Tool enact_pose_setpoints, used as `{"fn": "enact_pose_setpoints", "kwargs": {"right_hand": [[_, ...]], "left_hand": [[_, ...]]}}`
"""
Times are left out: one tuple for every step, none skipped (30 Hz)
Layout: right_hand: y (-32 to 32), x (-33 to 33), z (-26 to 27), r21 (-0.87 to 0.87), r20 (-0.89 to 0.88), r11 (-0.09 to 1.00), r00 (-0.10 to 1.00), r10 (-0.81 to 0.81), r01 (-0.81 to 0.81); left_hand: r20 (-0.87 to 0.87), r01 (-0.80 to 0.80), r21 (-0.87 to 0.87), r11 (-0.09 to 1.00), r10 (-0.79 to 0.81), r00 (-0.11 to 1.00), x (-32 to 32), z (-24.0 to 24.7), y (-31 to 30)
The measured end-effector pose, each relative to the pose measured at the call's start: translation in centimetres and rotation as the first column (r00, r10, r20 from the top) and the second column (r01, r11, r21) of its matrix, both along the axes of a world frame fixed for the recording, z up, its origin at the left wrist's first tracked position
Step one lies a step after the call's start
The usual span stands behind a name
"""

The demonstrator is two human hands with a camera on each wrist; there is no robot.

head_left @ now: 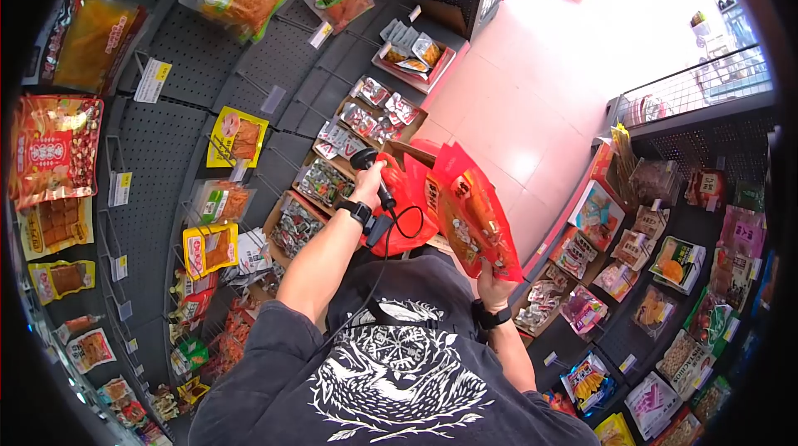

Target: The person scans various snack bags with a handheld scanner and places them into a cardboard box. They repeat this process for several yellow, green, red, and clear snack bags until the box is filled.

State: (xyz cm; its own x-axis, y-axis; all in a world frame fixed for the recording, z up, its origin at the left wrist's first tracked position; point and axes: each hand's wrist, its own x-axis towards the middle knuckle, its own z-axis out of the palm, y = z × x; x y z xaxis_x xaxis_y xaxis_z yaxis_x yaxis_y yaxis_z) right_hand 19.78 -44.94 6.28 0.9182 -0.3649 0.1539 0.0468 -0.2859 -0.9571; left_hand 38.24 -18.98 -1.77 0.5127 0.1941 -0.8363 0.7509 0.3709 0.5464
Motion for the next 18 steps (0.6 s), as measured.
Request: {"fn": "enact_pose_setpoints", "kwargs": {"right_hand": [[0.3, 0.2, -0.1, -0.027, -0.006, 0.999, 1.0, 0.018, -0.018], [0.2, 0.4, -0.5, -0.029, -0.007, 0.999, 1.0, 0.017, -0.017], [0.1, 0.7, -0.7, -0.123, -0.036, 0.985, 0.993, 0.115, -0.118], [0.2, 0.8, -0.9, -0.211, -0.075, 0.953, 0.975, 0.208, -0.219], [0.2, 0.8, -0.9, -0.253, -0.071, 0.923, 0.957, 0.28, -0.289], [0.4, 0.6, -0.4, -0.248, -0.073, 0.923, 0.956, 0.284, -0.293], [0.4, 0.1, 0.0, -0.169, -0.093, 0.947, 0.961, 0.26, -0.272], [0.4, -0.5, 0.2, -0.093, -0.114, 0.964, 0.965, 0.236, -0.247], [0.4, -0.8, 0.9, -0.04, -0.115, 0.973, 0.968, 0.223, -0.229], [0.5, -0.6, 1.4, -0.04, -0.117, 0.972, 0.967, 0.225, -0.231], [0.6, -0.3, 2.0, 0.035, -0.107, 0.98, 0.974, 0.2, -0.197], [0.7, 0.3, 2.7, 0.11, -0.099, 0.981, 0.98, 0.171, -0.16], [-0.2, 0.5, 2.3, 0.07, -0.212, 0.961, 0.937, 0.276, -0.267], [-0.7, 0.6, 1.3, 0.066, -0.217, 0.963, 0.938, 0.269, -0.261], [-1.0, 1.0, -0.2, -0.022, -0.241, 0.901, 0.877, 0.416, -0.433], [-0.9, 1.8, -0.8, -0.103, -0.275, 0.801, 0.791, 0.547, -0.59], [-0.3, 2.2, -1.2, -0.1, -0.319, 0.764, 0.748, 0.582, -0.638], [0.6, 2.8, -1.5, -0.097, -0.319, 0.764, 0.747, 0.583, -0.638]], "left_hand": [[0.0, 0.001, -0.001, 1.0, -0.001, 1.0, 0.2, -0.7, 0.3], [0.021, -0.001, -0.055, 0.999, 0.002, 1.0, 0.3, -1.9, 0.7], [0.039, -0.003, -0.107, 0.994, 0.007, 0.999, 0.3, -2.1, 0.7], [0.034, -0.001, -0.107, 0.994, 0.004, 0.999, 0.2, -2.3, 0.7], [0.028, -0.048, -0.093, 0.995, 0.051, 0.998, 0.0, -2.5, 1.1], [0.025, -0.098, -0.08, 0.992, 0.1, 0.995, 0.0, -2.6, 1.4], [0.032, -0.091, -0.034, 0.995, 0.092, 0.995, 0.0, -3.6, 2.1], [0.03, -0.096, -0.032, 0.995, 0.097, 0.995, -0.1, -4.1, 2.5], [0.028, -0.065, -0.032, 0.997, 0.066, 0.997, -0.1, -3.8, 2.6], [0.027, -0.034, -0.032, 0.999, 0.035, 0.999, -0.2, -3.6, 2.7], [0.013, 0.029, 0.007, 1.0, -0.029, 1.0, -0.3, -3.3, 2.8], [0.012, 0.029, 0.005, 1.0, -0.029, 0.999, -0.2, -1.8, 2.5], [-0.009, 0.106, 0.007, 0.994, -0.106, 0.994, -0.1, -0.5, 2.1], [-0.029, 0.184, 0.005, 0.983, -0.183, 0.983, -0.1, 0.1, 1.7], [0.014, 0.273, 0.1, 0.957, -0.275, 0.961, -0.2, -0.4, 1.8], [0.018, 0.276, 0.098, 0.956, -0.279, 0.96, 0.3, 0.1, 1.5], [-0.014, 0.441, 0.308, 0.843, -0.46, 0.888, 0.6, 0.6, 1.4], [-0.09, 0.568, 0.494, 0.658, -0.612, 0.786, 0.7, 1.2, 1.3]]}}
